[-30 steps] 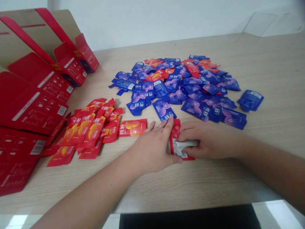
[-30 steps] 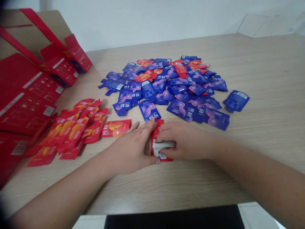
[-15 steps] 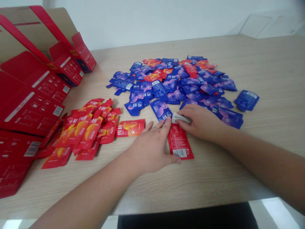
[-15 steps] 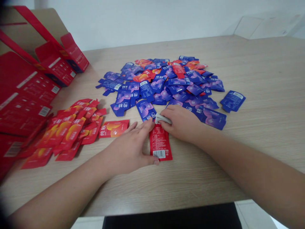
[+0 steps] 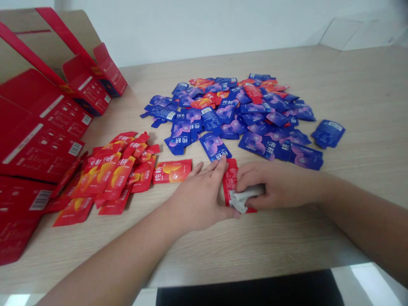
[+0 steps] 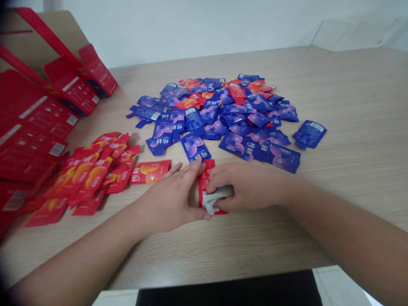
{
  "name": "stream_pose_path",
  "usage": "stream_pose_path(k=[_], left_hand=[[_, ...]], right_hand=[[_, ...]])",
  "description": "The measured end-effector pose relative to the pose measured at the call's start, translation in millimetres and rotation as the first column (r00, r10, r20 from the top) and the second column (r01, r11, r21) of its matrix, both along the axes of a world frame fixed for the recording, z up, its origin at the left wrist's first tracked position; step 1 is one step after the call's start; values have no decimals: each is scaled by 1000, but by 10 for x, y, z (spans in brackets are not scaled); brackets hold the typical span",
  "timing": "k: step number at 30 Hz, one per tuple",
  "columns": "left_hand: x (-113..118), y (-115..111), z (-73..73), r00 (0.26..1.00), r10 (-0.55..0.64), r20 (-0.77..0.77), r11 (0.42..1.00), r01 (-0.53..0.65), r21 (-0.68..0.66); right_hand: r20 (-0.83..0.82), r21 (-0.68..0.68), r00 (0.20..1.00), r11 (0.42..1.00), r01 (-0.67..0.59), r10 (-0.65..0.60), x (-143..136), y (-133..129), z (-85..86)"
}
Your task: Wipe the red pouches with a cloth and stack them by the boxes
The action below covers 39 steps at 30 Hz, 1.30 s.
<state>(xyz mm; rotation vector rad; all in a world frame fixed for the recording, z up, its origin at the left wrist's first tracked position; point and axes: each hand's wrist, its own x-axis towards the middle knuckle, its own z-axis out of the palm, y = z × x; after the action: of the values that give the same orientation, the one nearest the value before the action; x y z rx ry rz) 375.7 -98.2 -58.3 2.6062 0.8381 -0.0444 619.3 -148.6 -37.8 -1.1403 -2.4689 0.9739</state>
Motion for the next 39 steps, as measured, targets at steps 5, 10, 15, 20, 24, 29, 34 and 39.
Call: stream_pose_path(k=[5, 10, 15, 20, 24, 29, 34, 39], left_hand=[[-3, 7, -5, 1000, -19, -7, 1000, 19, -4], [-5, 15, -10, 1000, -21, -7, 1000, 21, 9], [-11, 7, -39, 999, -38, -19, 999, 39, 11], [-7, -1, -40, 998, -37, -44, 999, 37, 17], [-13, -7, -17, 998, -49, -40, 999, 49, 14], [-39, -6, 2, 998, -58, -14, 998, 58, 2], [-57, 9, -11, 998, -70, 4, 998, 70, -2], [-38, 14, -11, 997, -73, -21, 997, 73, -3]], right_hand=[[58, 122, 979, 974, 189, -197, -58, 88, -116], [94, 220, 943, 931, 292, -319, -69, 211, -227], [169, 367, 886, 862, 350, -432, 14, 302, -324], [162, 500, 828, 768, 401, -538, 108, 275, -257], [45, 273, 941, 910, 311, -335, 115, 106, -76], [20, -117, 1000, 993, -3, 5, 59, -48, 41], [72, -62, 995, 995, 79, -75, 5, -35, 6], [94, 105, 963, 965, 242, -252, 7, 68, -137]])
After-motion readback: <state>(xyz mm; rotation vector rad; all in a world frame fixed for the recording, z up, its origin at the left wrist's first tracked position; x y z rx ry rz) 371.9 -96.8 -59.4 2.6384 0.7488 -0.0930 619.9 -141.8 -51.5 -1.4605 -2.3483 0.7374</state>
